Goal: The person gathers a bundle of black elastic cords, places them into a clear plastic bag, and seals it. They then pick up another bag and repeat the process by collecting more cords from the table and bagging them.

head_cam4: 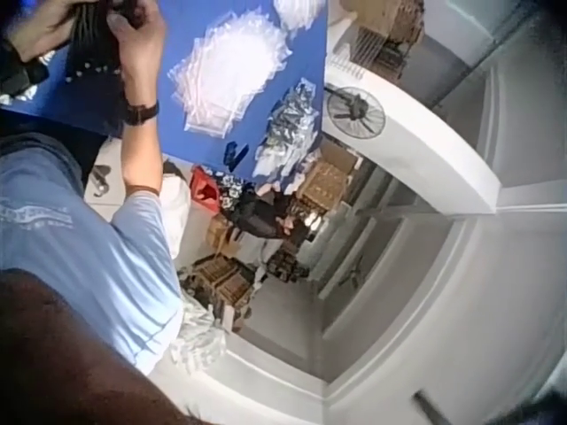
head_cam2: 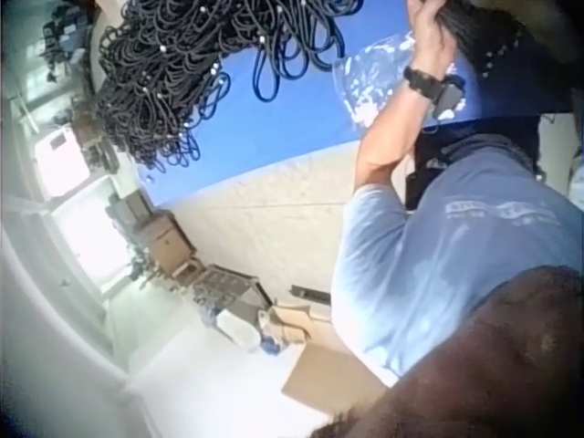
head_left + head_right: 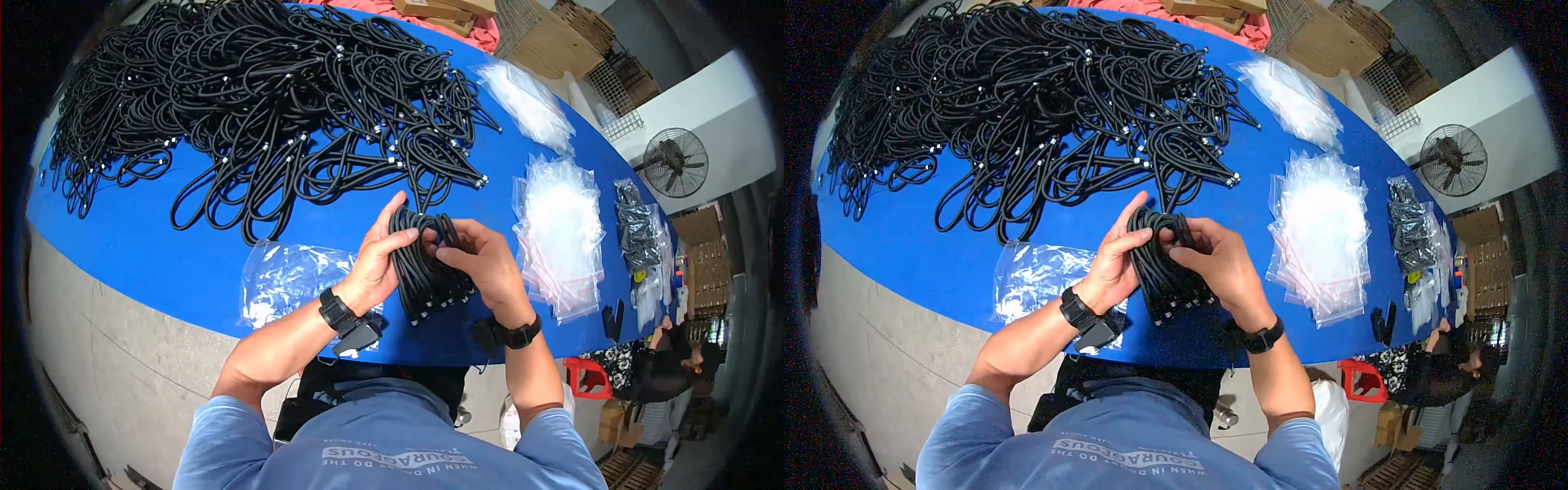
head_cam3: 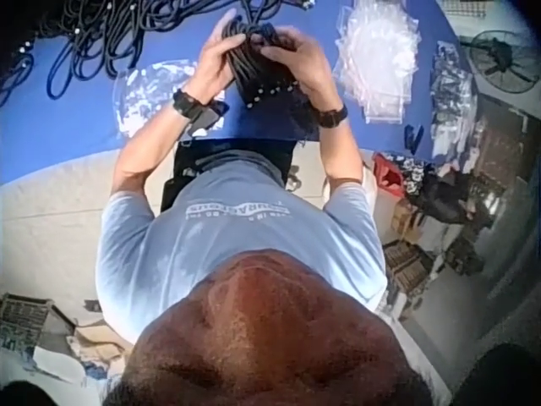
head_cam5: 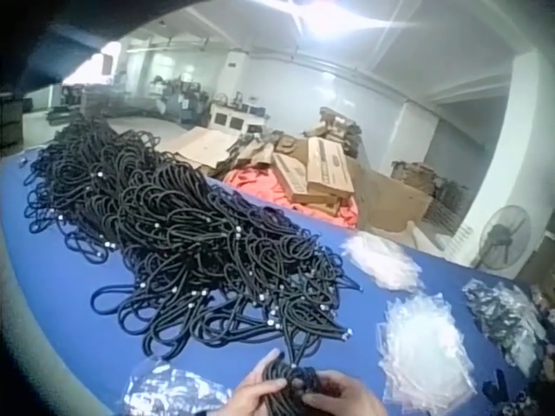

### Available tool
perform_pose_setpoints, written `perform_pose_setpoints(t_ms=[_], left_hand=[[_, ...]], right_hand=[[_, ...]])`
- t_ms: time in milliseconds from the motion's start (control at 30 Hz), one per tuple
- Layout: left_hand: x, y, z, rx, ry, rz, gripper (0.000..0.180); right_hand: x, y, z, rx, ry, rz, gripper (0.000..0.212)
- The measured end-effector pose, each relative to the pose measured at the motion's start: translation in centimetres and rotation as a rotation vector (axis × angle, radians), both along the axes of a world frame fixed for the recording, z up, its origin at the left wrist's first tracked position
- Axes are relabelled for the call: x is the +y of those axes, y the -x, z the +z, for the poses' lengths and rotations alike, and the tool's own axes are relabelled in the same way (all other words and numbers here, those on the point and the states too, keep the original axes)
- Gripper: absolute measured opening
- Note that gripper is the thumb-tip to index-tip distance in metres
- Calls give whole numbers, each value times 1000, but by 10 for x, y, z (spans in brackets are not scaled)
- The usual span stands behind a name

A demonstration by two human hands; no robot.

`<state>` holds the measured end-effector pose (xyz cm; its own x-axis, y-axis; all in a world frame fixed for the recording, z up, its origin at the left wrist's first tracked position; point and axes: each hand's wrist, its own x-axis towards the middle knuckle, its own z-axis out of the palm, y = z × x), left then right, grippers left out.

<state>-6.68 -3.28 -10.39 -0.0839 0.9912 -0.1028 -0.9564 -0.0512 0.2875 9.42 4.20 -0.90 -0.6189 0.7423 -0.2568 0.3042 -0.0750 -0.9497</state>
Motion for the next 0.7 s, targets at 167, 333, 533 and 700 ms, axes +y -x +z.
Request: perform_pose_setpoints(t_ms=[167, 333, 533, 700], left_hand=[[-2, -1, 1, 17, -6, -5, 83], [-2, -3, -4, 90, -21, 15, 80], [-1, -8, 3, 90, 17, 61, 82], [-1, -2, 1, 91, 69, 72, 86]], right_hand=[[-15, -4, -4, -92, -243, 39, 45], [-31, 1, -8, -186, -713, 86, 49], [-35, 5, -8, -308, -966, 205, 52], [20, 14, 31, -465, -292, 411, 52]])
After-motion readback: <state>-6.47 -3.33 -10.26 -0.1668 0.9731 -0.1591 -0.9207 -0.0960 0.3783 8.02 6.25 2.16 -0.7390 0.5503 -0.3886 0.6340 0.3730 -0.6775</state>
